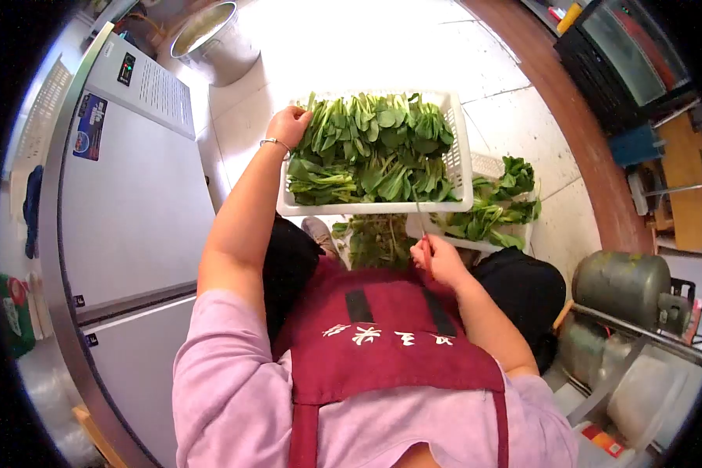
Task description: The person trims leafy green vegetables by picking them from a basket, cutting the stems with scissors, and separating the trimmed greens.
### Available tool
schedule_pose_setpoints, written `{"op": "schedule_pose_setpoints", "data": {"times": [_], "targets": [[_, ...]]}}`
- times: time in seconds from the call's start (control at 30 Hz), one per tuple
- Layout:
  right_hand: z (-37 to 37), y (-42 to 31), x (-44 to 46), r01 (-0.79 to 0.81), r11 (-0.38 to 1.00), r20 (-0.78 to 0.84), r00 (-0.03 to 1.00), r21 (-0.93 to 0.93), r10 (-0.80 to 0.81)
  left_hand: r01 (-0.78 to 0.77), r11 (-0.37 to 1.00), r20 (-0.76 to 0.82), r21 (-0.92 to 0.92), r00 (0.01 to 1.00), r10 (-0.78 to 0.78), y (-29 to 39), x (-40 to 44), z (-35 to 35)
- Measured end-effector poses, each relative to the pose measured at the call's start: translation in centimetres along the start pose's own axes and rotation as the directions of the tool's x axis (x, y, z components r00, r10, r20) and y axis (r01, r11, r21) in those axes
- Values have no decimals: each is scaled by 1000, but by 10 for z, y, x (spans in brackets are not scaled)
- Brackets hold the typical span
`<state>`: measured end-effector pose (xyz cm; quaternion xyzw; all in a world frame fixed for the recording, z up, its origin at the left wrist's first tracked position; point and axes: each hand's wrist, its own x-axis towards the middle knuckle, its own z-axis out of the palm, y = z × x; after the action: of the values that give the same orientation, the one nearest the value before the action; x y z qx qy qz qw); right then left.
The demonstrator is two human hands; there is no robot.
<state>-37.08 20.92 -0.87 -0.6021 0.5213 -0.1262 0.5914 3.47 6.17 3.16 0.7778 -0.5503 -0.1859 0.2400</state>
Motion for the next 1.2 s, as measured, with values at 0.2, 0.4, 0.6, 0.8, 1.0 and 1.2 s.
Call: {"op": "schedule_pose_setpoints", "data": {"times": [0.2, 0.4, 0.6, 0.8, 1.0, 1.2], "targets": [[1, -29, -4, 23, 960, 41, 999, -280, -13, 35, 946, -210, 321, 977, 35, 3, 24, 24], [2, -24, 6, 43, 961, 109, 994, -273, -14, 118, 960, 53, 252, 989, -135, 47, 45, 52], [2, -27, 10, 9, 950, 152, 988, -314, 41, 274, 901, 83, 338, 944, -319, 43, 72, 78], [-2, -35, 8, -12, 951, 169, 983, -308, 67, 191, 894, -50, -404, 972, -230, 40, 50, 63], [0, -36, 7, -12, 940, 167, 983, -342, 74, 81, 528, -6, -845, 987, -162, 25, 15, 26], [2, -30, 5, -27, 937, 142, 987, -350, 82, 142, 28, 143, -989, 990, 13, 46, -28, -6]]}}
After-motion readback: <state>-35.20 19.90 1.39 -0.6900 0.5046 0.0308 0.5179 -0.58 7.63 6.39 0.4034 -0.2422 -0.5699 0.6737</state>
